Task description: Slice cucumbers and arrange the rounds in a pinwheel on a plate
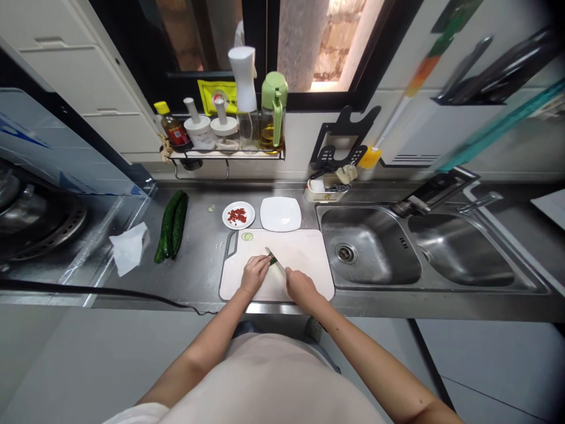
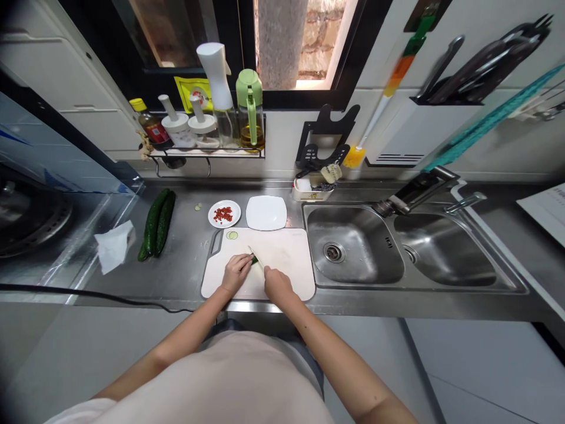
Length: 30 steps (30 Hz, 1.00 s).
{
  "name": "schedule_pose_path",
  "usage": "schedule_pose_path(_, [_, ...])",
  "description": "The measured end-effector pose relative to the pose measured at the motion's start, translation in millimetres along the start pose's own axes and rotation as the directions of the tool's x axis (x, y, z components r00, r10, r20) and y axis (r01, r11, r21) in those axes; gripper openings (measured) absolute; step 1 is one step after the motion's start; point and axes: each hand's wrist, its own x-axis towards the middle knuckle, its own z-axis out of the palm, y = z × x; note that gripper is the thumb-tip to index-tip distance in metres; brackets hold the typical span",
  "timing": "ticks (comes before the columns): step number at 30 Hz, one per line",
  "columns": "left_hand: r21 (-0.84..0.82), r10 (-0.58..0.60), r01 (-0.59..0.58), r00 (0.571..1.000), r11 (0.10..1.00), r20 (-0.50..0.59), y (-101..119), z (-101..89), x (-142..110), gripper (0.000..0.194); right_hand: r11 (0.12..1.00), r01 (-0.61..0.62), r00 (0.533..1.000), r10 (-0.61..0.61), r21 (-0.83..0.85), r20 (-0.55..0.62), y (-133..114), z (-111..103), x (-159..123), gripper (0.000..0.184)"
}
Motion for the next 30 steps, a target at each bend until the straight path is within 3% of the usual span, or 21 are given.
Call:
schedule_pose_path(8, [0.002,0.061,-0.061,0.997,0.998,-0.048,-2,1.8,0,0.026,1.000,0.020,0.999,-0.020,0.009,-0.038,-7,-1,12,0.032])
schedule_pose_path(20, [-0.003,0.049,-0.049,0.998,0.999,-0.051,-2,2.0,0,0.026,0.999,-0.029,0.999,0.030,-0.029,0.030,-1,7,-6,0.028])
schedule_pose_path(30, [0.005,0.073,-0.073,0.995,0.997,-0.061,-5,3.5,-1,0.026,1.000,0.005,0.999,-0.005,-0.008,-0.033,-10,4,15,0.032])
